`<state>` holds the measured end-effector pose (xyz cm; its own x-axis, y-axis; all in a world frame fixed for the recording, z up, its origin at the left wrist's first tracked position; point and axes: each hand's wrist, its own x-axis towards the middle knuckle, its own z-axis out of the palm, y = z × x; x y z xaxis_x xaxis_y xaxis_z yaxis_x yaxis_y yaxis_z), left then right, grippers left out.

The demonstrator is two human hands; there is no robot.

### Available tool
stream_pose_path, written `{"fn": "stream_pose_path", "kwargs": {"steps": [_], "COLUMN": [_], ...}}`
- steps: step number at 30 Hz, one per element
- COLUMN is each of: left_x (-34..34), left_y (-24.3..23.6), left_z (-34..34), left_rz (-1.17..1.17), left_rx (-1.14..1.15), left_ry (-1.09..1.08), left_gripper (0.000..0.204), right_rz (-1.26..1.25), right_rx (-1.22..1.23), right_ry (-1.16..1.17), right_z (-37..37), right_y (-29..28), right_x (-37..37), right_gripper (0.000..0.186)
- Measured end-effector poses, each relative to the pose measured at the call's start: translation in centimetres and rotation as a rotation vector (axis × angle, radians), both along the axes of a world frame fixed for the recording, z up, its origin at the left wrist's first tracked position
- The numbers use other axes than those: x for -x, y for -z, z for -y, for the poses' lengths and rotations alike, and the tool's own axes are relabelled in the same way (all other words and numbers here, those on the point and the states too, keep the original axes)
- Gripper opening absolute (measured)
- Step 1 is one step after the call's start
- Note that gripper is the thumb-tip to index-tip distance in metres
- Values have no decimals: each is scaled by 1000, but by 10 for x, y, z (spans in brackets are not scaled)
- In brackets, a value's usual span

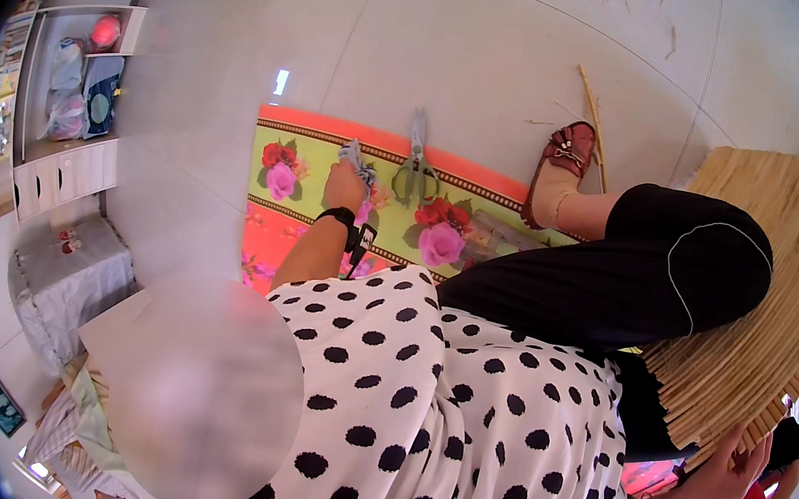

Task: The person sits on a mat on the floor and weaves a bundle of bamboo sticks using a white string. They wrap the string around the sticks to secure them, occasionally adjusting the bundle and picking up loose sticks from the floor.

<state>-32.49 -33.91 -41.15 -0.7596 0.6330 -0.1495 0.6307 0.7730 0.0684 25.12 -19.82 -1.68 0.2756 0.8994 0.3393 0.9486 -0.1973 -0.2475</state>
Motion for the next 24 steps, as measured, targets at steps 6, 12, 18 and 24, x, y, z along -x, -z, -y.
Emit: {"fn": "stream_pose_path", "kwargs": {"steps": [6,12,18,24], "left_x": [16,50,-43,-192], "left_y": [-1,-46,-190,-311], "left_z": [-16,-80,-200,-273], "left_rz": [27,555,1429,1773], "left_rx": [161,-20,-443,-450], "left_ry": [158,273,325,648], "left_gripper": [19,16,18,21], "right_rz": [-51,-252,-290,-306], "right_rx": [-8,-49,-50,-147], "right_ry": [-27,-75,-7,-118], "right_z": [5,2,-10,-10], "right_y": [0,3,-11,-11], "right_x": [-1,10,43,38], "right_gripper": [36,33,35,33]}}
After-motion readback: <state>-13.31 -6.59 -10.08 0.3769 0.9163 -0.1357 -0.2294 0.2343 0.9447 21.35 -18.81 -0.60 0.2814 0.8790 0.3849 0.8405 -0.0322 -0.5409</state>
